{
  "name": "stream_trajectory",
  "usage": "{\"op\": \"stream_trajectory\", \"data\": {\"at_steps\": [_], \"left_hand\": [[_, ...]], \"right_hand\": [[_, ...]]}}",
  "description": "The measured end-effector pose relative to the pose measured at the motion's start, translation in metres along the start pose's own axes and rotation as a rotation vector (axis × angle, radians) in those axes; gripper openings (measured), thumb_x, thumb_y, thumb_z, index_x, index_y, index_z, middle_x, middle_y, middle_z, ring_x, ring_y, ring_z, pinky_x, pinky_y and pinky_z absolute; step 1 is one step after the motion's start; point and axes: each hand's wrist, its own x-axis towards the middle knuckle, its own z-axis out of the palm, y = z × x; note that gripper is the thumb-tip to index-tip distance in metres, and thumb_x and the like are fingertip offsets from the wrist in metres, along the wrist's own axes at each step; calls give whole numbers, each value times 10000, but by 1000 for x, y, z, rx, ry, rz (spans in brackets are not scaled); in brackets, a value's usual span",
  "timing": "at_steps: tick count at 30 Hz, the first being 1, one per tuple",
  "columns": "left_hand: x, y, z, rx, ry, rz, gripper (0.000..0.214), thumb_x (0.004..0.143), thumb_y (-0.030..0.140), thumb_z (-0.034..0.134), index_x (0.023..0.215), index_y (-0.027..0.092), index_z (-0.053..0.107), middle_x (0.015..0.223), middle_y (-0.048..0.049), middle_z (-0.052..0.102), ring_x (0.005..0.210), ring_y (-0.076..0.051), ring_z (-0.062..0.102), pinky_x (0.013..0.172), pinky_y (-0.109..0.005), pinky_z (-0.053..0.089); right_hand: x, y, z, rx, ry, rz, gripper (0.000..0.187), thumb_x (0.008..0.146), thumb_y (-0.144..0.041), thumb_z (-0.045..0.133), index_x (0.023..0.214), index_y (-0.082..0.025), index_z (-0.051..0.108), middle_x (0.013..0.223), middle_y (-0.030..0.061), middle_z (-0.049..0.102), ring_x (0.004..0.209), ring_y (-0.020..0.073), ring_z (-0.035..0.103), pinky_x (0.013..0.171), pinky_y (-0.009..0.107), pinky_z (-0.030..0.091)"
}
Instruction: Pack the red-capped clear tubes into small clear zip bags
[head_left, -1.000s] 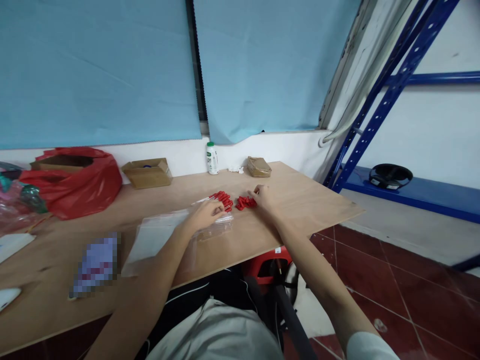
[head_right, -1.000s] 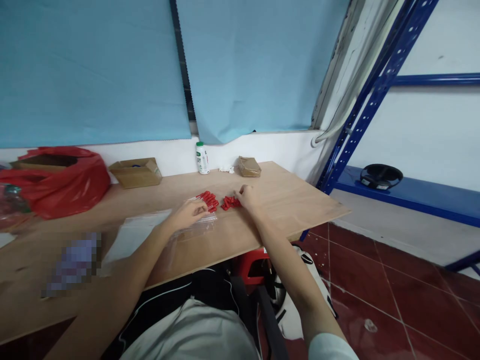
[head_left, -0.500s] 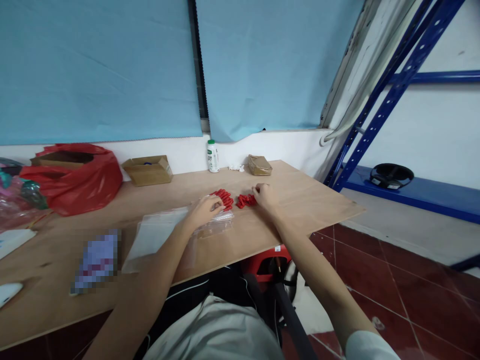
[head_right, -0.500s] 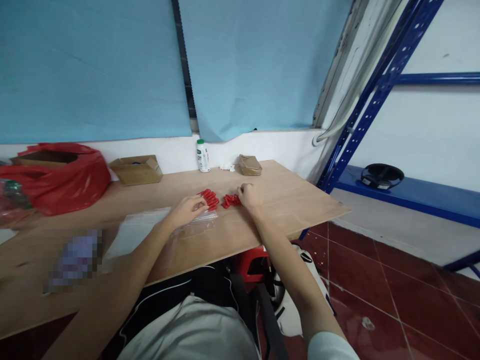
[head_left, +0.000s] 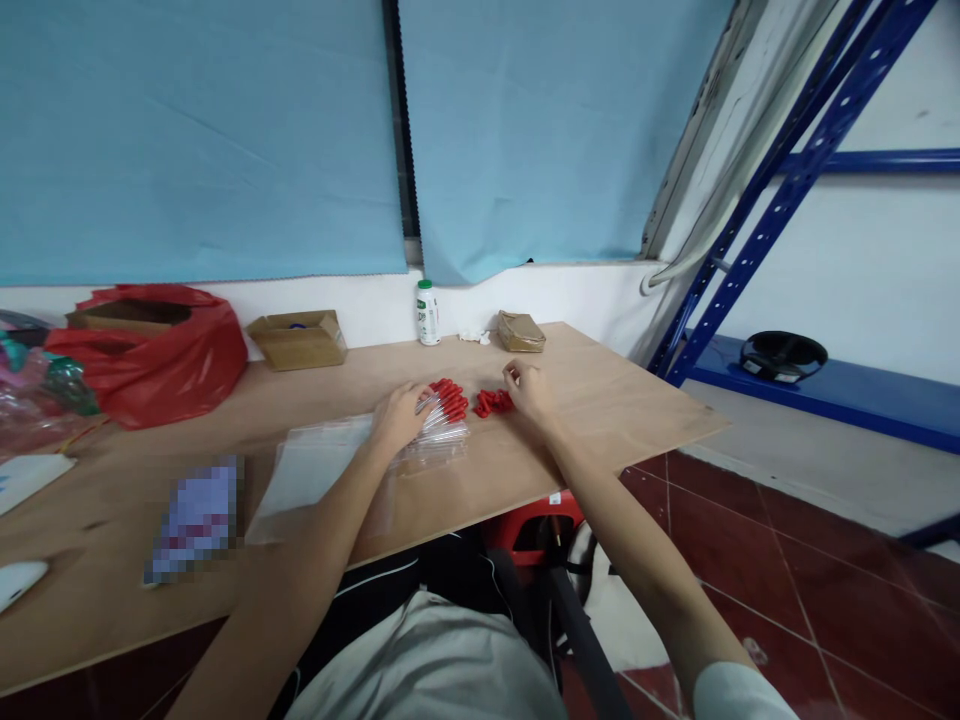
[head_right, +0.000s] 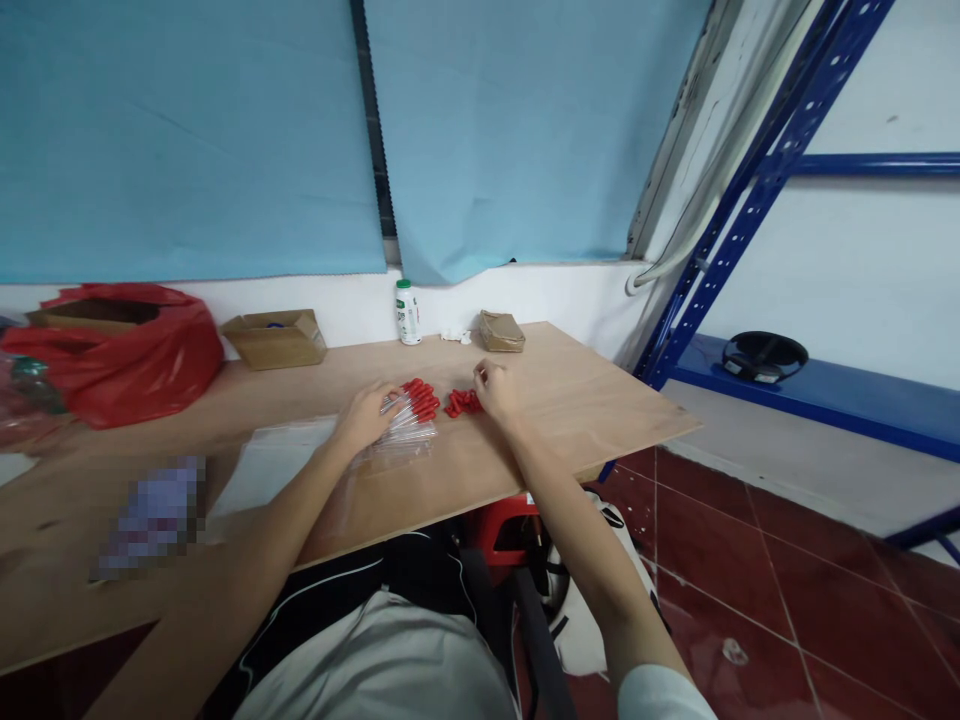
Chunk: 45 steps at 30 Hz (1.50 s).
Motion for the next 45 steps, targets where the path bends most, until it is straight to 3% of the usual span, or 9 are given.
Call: {"op": "stream_trajectory", "data": {"at_steps": [5,9,12,15,24,28,34,39,45], "left_hand": [[2,-6,7,-20,4,-23,125,946,291,613,1027,238,691,1096,-56,735,980,-216,660,862,-329,497],[2,-5,8,16,25,-43,102,956,247,582,996,231,674,1085,-63,728,987,-220,656,899,-340,491],[2,-3,6,26,38,-37,114,981,246,550,1011,218,656,1103,-86,712,1041,-240,652,945,-363,489],[1,-1,3,19,50,-10,127,1003,249,517,1029,209,634,1118,-108,696,1078,-258,643,977,-385,487],[-2,12,-10,-68,144,75,225,1054,357,468,1149,216,615,1138,-103,686,1074,-249,649,971,-372,493],[-3,17,-14,-35,56,111,302,1083,383,391,1138,255,659,1138,-83,713,1058,-235,665,932,-343,487],[-11,31,-19,121,-54,-8,406,1094,422,319,1184,271,686,940,-113,738,832,-275,685,755,-347,433],[-11,34,-19,152,-79,-8,401,1085,420,351,1153,254,709,925,-130,746,830,-289,694,759,-348,430],[-7,33,-21,151,-135,19,424,1084,403,350,1167,234,730,1000,-155,774,866,-293,712,753,-346,446]], "right_hand": [[5,-34,6,88,-19,-145,185,975,-233,529,1061,-205,691,844,32,699,798,201,600,818,306,427],[11,-58,26,95,-102,-252,253,965,-216,558,1192,-199,670,952,61,701,942,233,597,903,344,439],[11,-65,43,44,-192,-344,306,975,-202,571,1270,-198,654,1078,96,700,1052,248,582,987,377,429],[9,-65,51,13,-259,-414,237,999,-206,569,1206,-199,684,1113,105,699,1074,248,573,1029,388,414],[4,-70,37,214,-210,-511,170,990,-163,523,1089,-185,659,1112,108,645,1050,234,579,1004,359,439],[-3,-75,31,273,-226,-524,158,986,-215,526,1100,-187,632,1123,110,635,1041,236,594,971,352,461],[-11,-80,31,247,-275,-562,147,978,-229,509,1079,-194,611,1049,90,646,968,230,597,911,333,458],[-11,-82,35,160,-274,-567,108,974,-227,497,921,-211,591,939,81,612,937,245,565,870,333,442],[-11,-82,40,112,-267,-585,124,923,-143,495,912,-210,598,936,89,598,977,266,533,905,365,437]]}}
